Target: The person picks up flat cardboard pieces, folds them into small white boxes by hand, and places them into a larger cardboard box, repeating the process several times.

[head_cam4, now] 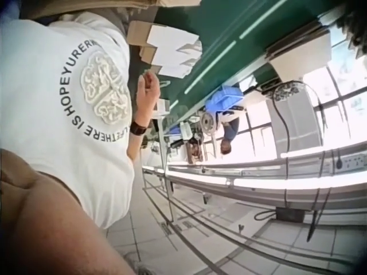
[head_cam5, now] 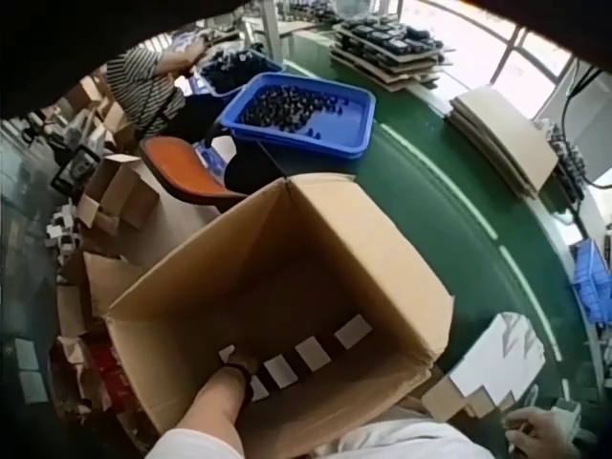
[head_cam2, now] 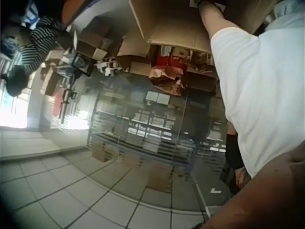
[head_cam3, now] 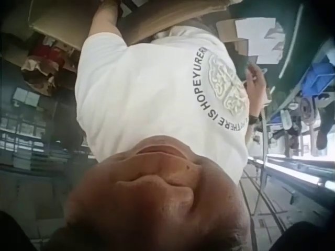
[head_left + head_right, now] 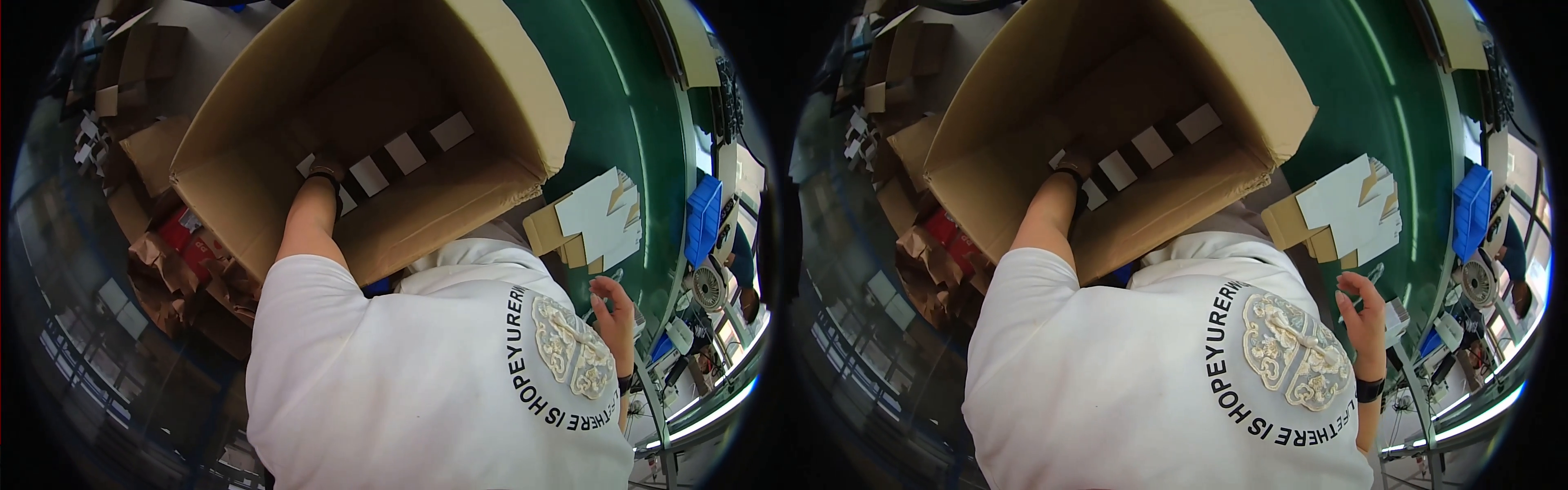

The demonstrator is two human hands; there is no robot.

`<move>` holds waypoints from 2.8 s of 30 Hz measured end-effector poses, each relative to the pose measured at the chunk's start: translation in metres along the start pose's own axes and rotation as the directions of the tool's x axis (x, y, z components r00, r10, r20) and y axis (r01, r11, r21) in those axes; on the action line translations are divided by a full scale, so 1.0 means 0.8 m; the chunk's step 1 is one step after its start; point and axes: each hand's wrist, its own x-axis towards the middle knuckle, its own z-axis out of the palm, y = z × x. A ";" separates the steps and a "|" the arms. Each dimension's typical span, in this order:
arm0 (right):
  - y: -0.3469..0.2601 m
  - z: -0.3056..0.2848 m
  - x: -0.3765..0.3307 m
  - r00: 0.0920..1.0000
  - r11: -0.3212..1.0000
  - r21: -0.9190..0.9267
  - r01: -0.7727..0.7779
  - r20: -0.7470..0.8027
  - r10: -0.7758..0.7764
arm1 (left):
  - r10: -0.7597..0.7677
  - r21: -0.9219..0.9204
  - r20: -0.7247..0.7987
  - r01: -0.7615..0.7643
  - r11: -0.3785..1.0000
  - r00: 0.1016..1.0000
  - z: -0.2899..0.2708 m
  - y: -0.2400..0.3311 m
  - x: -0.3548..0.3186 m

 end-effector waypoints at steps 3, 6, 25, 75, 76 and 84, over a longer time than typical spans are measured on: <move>0.050 0.006 -0.004 0.998 0.998 0.052 0.025 -0.056 -0.022 | 0.104 0.285 0.217 -0.165 0.944 0.971 -0.074 0.079 -0.036; 0.087 0.011 0.013 0.995 0.990 0.125 0.066 -0.085 -0.055 | 0.242 0.336 0.211 -0.303 0.892 0.947 -0.071 0.050 -0.029; 0.185 0.118 0.107 0.978 0.873 0.472 0.125 -0.204 -0.030 | 0.861 0.564 -0.125 -0.679 0.471 0.494 -0.064 0.559 -0.183; 0.075 0.021 0.085 0.499 0.456 0.235 0.859 -0.587 -0.638 | 0.923 -0.298 -0.296 -0.942 0.157 0.247 -0.251 0.521 -0.286; 0.075 0.021 0.080 0.501 0.461 0.233 0.856 -0.589 -0.634 | 0.951 -0.301 -0.218 -0.942 0.151 0.221 -0.255 0.522 -0.283; 0.069 0.016 0.055 0.628 0.568 0.287 0.771 -0.491 -0.604 | 0.963 -0.429 0.012 -0.869 0.247 0.267 -0.257 0.520 -0.293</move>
